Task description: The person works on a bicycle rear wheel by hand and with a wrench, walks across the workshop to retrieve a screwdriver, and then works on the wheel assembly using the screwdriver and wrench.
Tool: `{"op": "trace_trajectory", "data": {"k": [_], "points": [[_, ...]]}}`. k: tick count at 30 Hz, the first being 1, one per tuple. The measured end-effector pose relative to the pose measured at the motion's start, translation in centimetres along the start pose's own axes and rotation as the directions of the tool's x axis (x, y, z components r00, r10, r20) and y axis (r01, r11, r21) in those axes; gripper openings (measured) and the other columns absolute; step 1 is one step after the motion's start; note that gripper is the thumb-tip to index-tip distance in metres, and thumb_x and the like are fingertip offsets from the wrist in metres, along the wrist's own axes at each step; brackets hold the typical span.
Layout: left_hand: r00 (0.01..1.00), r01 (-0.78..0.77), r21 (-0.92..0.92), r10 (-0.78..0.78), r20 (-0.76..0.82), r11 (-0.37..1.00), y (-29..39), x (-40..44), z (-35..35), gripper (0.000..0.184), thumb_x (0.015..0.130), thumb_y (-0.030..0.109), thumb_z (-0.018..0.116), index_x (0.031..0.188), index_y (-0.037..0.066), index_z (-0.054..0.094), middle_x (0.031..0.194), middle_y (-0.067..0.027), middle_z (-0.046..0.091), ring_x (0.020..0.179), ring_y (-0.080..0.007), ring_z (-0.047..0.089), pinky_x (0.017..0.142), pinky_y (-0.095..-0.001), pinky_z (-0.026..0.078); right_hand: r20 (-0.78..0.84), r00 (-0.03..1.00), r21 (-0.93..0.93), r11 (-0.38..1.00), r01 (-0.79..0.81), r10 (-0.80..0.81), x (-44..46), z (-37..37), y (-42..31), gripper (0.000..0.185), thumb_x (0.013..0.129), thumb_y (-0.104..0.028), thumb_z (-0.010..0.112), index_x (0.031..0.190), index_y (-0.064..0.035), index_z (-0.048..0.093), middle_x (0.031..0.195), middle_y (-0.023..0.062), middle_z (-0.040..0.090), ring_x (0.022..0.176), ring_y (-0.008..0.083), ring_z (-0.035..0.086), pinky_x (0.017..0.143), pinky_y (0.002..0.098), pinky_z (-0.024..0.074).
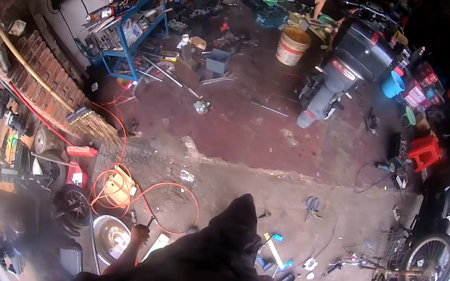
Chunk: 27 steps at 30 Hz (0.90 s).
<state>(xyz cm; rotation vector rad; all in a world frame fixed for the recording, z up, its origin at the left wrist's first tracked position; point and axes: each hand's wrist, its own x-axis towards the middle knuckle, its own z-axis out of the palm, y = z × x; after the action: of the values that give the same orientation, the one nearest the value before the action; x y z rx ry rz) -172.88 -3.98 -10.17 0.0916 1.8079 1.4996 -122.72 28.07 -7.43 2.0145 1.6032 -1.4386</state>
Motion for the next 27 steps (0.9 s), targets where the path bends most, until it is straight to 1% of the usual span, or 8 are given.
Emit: {"op": "trace_trajectory", "data": {"k": [1, 5, 11, 14, 16, 19, 21, 27], "points": [[0.986, -0.155, -0.003, 0.155, 0.061, 0.988, -1.7, 1.9, -0.2, 0.012, 0.088, 0.015, 0.055, 0.079, 0.008, 0.061, 0.058, -0.0048, 0.054, 0.039, -0.0161, 0.049, 0.031, -0.0311, 0.039, 0.029, 0.999, -0.002, 0.999, -0.044, 0.044, 0.2, 0.2, -1.5, 0.022, 0.083, -0.023, 0.069, 0.093, -0.0029, 0.070, 0.080, 0.0065, 0.066, 0.061, 0.0140, 0.061, 0.048, 0.0278, 0.0479], [0.899, 0.439, 0.348, -0.406, -0.166, 0.828, 10.7, 6.6, 7.0, 0.016, 0.086, 0.015, 0.054, 0.079, 0.004, 0.063, 0.064, -0.0076, 0.063, 0.043, -0.0154, 0.056, 0.037, -0.0309, 0.046, 0.117, 0.990, 0.012, 0.997, -0.076, 0.075, 4.7, 1.3, -8.0, 0.021, 0.082, -0.021, 0.070, 0.092, -0.0030, 0.069, 0.080, 0.0059, 0.066, 0.061, 0.0134, 0.061, 0.048, 0.0276, 0.0474], [0.926, -0.370, 0.929, 0.086, 0.368, 0.005, 11.6, 20.3, 8.7, 0.006, 0.064, 0.020, 0.066, 0.067, 0.015, 0.068, 0.070, -0.0070, 0.064, 0.068, -0.0258, 0.065, 0.059, -0.0399, 0.052, 0.200, 0.978, 0.108, 0.993, 0.037, -0.058, 18.4, -2.7, -20.5, 0.019, 0.082, -0.020, 0.070, 0.092, -0.0033, 0.069, 0.079, 0.0051, 0.065, 0.060, 0.0124, 0.060, 0.048, 0.0274, 0.0466], [0.992, -0.126, 0.936, 0.037, 0.120, 0.328, 12.3, 26.8, 9.9, 0.004, 0.064, 0.018, 0.068, 0.066, 0.015, 0.069, 0.068, -0.0069, 0.065, 0.067, -0.0259, 0.065, 0.058, -0.0393, 0.053, 0.177, 0.979, 0.341, 0.926, -0.160, 0.104, 20.7, -11.4, -39.1, 0.012, 0.083, -0.014, 0.069, 0.091, -0.0059, 0.066, 0.067, 0.0011, 0.059, 0.052, 0.0093, 0.054, 0.043, 0.0247, 0.0414], [0.991, -0.130, 0.977, 0.047, 0.123, 0.172, 15.9, 31.5, 12.2, 0.005, 0.066, 0.018, 0.068, 0.067, 0.013, 0.070, 0.067, -0.0078, 0.065, 0.065, -0.0255, 0.066, 0.056, -0.0390, 0.053, 0.085, 0.994, 0.331, 0.943, 0.032, -0.064, 26.0, -16.7, -46.0, 0.020, 0.089, -0.026, 0.062, 0.100, -0.0090, 0.063, 0.076, 0.0054, 0.063, 0.062, 0.0141, 0.061, 0.047, 0.0259, 0.0454], [0.918, 0.366, 0.360, -0.270, -0.290, 0.858, 34.5, 34.0, 22.2, 0.023, 0.082, 0.012, 0.054, 0.060, 0.012, 0.050, 0.052, -0.0031, 0.048, 0.040, -0.0163, 0.046, 0.036, -0.0327, 0.034, -0.043, 0.980, 0.303, 0.932, 0.197, -0.193, 28.5, -24.0, -59.8, 0.016, 0.089, -0.021, 0.060, 0.102, -0.0111, 0.063, 0.079, 0.0012, 0.063, 0.063, 0.0103, 0.058, 0.048, 0.0230, 0.0424], [0.927, -0.207, 0.762, 0.373, -0.048, 0.613, 35.5, 37.3, 22.7, 0.014, 0.078, 0.012, 0.057, 0.071, 0.002, 0.063, 0.068, -0.0148, 0.065, 0.064, -0.0286, 0.065, 0.056, -0.0388, 0.049, -0.090, 0.946, 0.266, 0.907, 0.325, -0.313, 28.9, -26.8, -67.5, 0.022, 0.088, -0.026, 0.061, 0.104, -0.0107, 0.063, 0.083, 0.0017, 0.065, 0.069, 0.0108, 0.060, 0.056, 0.0248, 0.0454], [0.874, -0.242, 0.650, 0.452, -0.176, 0.721, 40.5, 43.7, 26.4, 0.011, 0.068, 0.013, 0.058, 0.060, 0.009, 0.052, 0.065, -0.0117, 0.053, 0.065, -0.0304, 0.055, 0.057, -0.0420, 0.043, 0.031, 0.886, 0.328, 0.842, 0.429, -0.463, 31.5, -26.2, -79.1, 0.028, 0.089, -0.026, 0.062, 0.110, -0.0077, 0.062, 0.089, 0.0039, 0.068, 0.076, 0.0113, 0.062, 0.062, 0.0271, 0.0476]]}}
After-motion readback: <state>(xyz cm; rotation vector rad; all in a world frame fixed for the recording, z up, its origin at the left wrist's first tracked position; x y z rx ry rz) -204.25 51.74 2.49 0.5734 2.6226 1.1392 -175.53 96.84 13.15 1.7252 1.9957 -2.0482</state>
